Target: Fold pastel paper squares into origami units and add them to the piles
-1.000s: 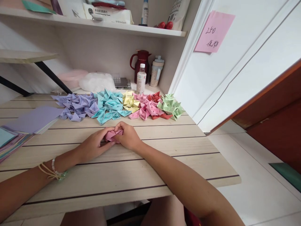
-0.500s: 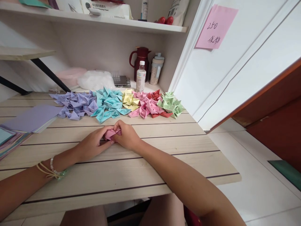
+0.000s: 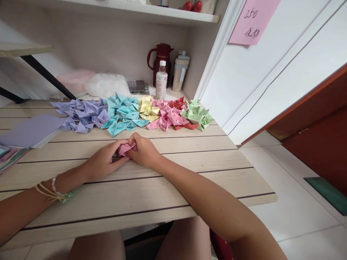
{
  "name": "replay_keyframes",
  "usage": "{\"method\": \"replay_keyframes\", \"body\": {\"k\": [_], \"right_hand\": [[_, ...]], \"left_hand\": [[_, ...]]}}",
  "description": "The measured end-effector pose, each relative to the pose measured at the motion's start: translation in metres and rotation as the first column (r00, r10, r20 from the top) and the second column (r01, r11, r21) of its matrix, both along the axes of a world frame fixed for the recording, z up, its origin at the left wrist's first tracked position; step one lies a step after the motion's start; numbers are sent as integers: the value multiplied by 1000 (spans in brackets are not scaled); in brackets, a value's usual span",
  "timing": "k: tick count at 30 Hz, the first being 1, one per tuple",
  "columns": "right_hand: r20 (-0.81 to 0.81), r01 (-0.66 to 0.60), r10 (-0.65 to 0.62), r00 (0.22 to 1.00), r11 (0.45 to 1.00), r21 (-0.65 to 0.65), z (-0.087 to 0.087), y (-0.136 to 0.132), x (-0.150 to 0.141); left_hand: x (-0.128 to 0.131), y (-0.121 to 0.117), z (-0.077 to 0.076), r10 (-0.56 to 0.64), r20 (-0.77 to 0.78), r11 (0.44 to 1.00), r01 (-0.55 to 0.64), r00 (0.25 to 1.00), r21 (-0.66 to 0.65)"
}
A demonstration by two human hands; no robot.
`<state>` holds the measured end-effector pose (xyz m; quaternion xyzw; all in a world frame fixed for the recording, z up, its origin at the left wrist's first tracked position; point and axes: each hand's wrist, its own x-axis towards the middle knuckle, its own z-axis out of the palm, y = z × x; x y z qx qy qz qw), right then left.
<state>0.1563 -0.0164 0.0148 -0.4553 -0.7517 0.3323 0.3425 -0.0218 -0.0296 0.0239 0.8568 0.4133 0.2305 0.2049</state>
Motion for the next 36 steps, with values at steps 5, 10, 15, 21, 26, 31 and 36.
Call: {"method": "replay_keyframes", "body": {"k": [5,10,15,21,26,31,36], "right_hand": [[-7,-10,10,1000,1000,3,0,0,0],[-1,-12,12,1000,1000,-3,0,0,1],[-10,-13,13,1000,1000,13,-1,0,1],[-7,-14,14,1000,1000,0,-1,1,1],[8,-14,14,1000,1000,24,-1,1,1],[9,-20,20,1000,999,31,-1,1,2],[13,-17,17,1000,999,28,-1,0,2]], "left_hand": [[0,0,-2,0,10,1000,0,1000,14],[0,0,-2,12,-5,1000,-12,1000,-2],[0,0,0,10,-23,1000,-10,1000,-3],[1,0,0,15,-37,1000,-15,999,0],[1,1,-1,25,-43,1000,-26,999,-12],[1,1,-2,35,-49,999,-35,998,-7],[1,1,-2,40,-62,999,-41,997,-13]]}}
